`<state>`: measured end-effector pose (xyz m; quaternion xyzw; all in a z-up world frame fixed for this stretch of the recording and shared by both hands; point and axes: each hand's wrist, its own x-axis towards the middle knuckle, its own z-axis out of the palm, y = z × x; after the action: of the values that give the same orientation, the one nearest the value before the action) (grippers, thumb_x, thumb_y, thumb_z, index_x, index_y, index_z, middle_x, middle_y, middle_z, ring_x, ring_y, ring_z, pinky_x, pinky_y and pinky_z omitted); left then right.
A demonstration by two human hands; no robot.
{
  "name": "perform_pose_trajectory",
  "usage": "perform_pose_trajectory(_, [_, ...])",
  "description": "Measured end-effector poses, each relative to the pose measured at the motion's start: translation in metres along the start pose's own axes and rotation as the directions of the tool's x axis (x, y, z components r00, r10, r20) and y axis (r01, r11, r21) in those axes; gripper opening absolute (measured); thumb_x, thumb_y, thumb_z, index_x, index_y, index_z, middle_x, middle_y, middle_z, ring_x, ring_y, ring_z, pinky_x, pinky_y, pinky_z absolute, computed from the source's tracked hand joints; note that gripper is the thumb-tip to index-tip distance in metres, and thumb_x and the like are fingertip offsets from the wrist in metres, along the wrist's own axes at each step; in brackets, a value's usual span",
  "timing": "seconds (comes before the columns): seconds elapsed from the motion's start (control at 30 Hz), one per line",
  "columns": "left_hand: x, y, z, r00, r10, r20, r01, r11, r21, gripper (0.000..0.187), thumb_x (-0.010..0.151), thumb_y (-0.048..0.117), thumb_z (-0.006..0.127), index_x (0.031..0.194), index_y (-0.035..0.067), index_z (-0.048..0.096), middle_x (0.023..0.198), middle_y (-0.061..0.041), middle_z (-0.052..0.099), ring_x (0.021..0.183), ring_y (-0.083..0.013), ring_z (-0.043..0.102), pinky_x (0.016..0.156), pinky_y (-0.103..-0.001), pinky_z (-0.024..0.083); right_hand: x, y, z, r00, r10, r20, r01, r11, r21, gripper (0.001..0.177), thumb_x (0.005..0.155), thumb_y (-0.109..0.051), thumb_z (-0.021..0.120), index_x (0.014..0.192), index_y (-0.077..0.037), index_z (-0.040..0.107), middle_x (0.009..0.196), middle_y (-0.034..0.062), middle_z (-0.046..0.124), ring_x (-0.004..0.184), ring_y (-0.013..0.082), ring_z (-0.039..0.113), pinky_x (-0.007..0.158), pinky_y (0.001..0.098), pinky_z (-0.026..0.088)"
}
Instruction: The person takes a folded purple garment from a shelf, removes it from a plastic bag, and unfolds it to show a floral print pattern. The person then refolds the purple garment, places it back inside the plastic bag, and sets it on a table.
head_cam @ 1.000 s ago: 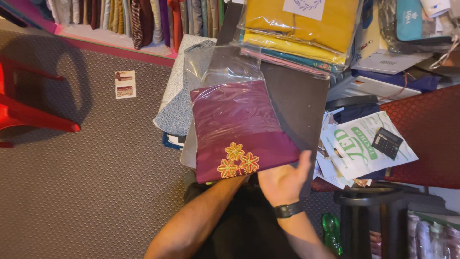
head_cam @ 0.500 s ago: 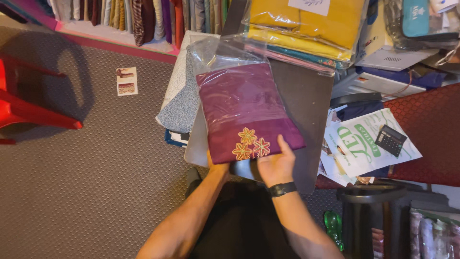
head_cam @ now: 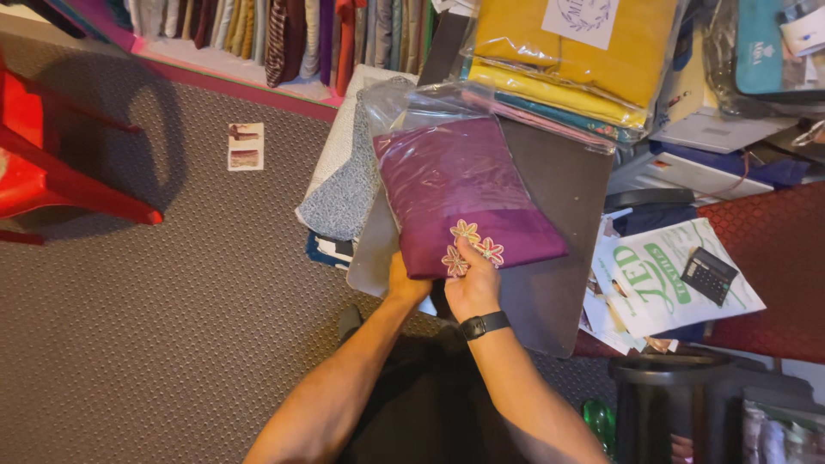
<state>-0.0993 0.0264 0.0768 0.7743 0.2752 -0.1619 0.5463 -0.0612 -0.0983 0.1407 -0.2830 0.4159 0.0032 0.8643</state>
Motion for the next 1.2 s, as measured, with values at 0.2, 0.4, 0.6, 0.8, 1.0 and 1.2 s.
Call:
perform_pose_trajectory(0.2, [0.002, 0.015, 0.008, 1.000, 0.005, -0.020, -0.004, 1.000, 0.030, 0.031, 0.090, 0.021, 0.056, 0.100, 0.004, 0.079, 0.098, -0.019, 0.076, 0.103, -0.0350, 0.071, 0.086, -0.045, 0.058, -0.003, 0.011, 0.020, 0.989, -0.097, -0.108, 0.092, 0.995, -0.046, 0.037, 0.074, 0.004, 0.088, 0.106, 0.005, 0.070, 0.095, 0.0150, 0.071, 0.086, 0.0263, 0.071, 0.077, 0.0418, 0.059])
perform_pose_trajectory(0.4, [0.004, 0.024, 0.022, 1.000, 0.008, -0.023, -0.007, 0.998, 0.057, 0.033, 0.090, 0.022, 0.056, 0.102, 0.003, 0.079, 0.100, -0.020, 0.077, 0.105, -0.0365, 0.072, 0.087, -0.046, 0.058, 0.014, 0.021, -0.009, 0.974, -0.107, -0.201, 0.091, 0.992, -0.086, 0.050, 0.065, 0.010, 0.089, 0.109, 0.005, 0.066, 0.091, 0.0188, 0.070, 0.081, 0.0333, 0.073, 0.069, 0.0442, 0.060])
perform_pose_trajectory(0.6, [-0.007, 0.014, 0.034, 0.999, -0.036, -0.037, 0.038, 0.997, 0.072, 0.035, 0.090, 0.023, 0.055, 0.104, 0.003, 0.079, 0.102, -0.022, 0.077, 0.107, -0.0379, 0.072, 0.087, -0.047, 0.059, -0.020, 0.013, 0.005, 0.942, -0.172, -0.287, 0.111, 0.970, -0.217, 0.063, 0.063, 0.007, 0.090, 0.120, 0.004, 0.064, 0.099, 0.0202, 0.070, 0.086, 0.0335, 0.073, 0.065, 0.0423, 0.059])
perform_pose_trajectory(0.8, [-0.015, 0.001, 0.043, 0.994, -0.061, -0.089, 0.048, 0.989, -0.143, 0.024, 0.082, 0.007, 0.058, 0.090, 0.008, 0.080, 0.083, -0.015, 0.077, 0.090, -0.0349, 0.076, 0.078, -0.046, 0.058, -0.002, 0.020, 0.023, 0.936, -0.179, -0.302, 0.119, 0.971, -0.206, 0.072, 0.061, 0.007, 0.092, 0.126, 0.005, 0.061, 0.107, 0.0235, 0.070, 0.097, 0.0363, 0.072, 0.070, 0.0465, 0.059])
perform_pose_trajectory(1.0, [0.009, -0.033, 0.056, 0.995, 0.011, -0.095, -0.027, 0.985, -0.169, 0.017, 0.085, 0.020, 0.068, 0.079, 0.011, 0.081, 0.070, -0.013, 0.073, 0.072, -0.0275, 0.074, 0.065, -0.042, 0.056, 0.007, 0.020, 0.026, 0.968, -0.134, -0.212, 0.102, 0.982, -0.158, 0.057, 0.069, 0.008, 0.087, 0.120, 0.006, 0.061, 0.103, 0.0217, 0.070, 0.093, 0.0366, 0.072, 0.072, 0.0503, 0.058])
perform_pose_trajectory(1.2, [-0.017, -0.009, 0.050, 0.994, -0.028, 0.105, 0.093, 0.723, -0.684, 0.025, 0.086, -0.012, 0.065, 0.110, -0.008, 0.073, 0.097, -0.030, 0.073, 0.091, -0.0332, 0.073, 0.079, -0.047, 0.064, 0.041, -0.036, -0.001, 0.853, 0.426, 0.301, -0.330, 0.888, -0.320, 0.025, 0.079, -0.032, 0.070, 0.084, -0.007, 0.068, 0.086, 0.0192, 0.070, 0.074, 0.0397, 0.069, 0.039, 0.0670, 0.045])
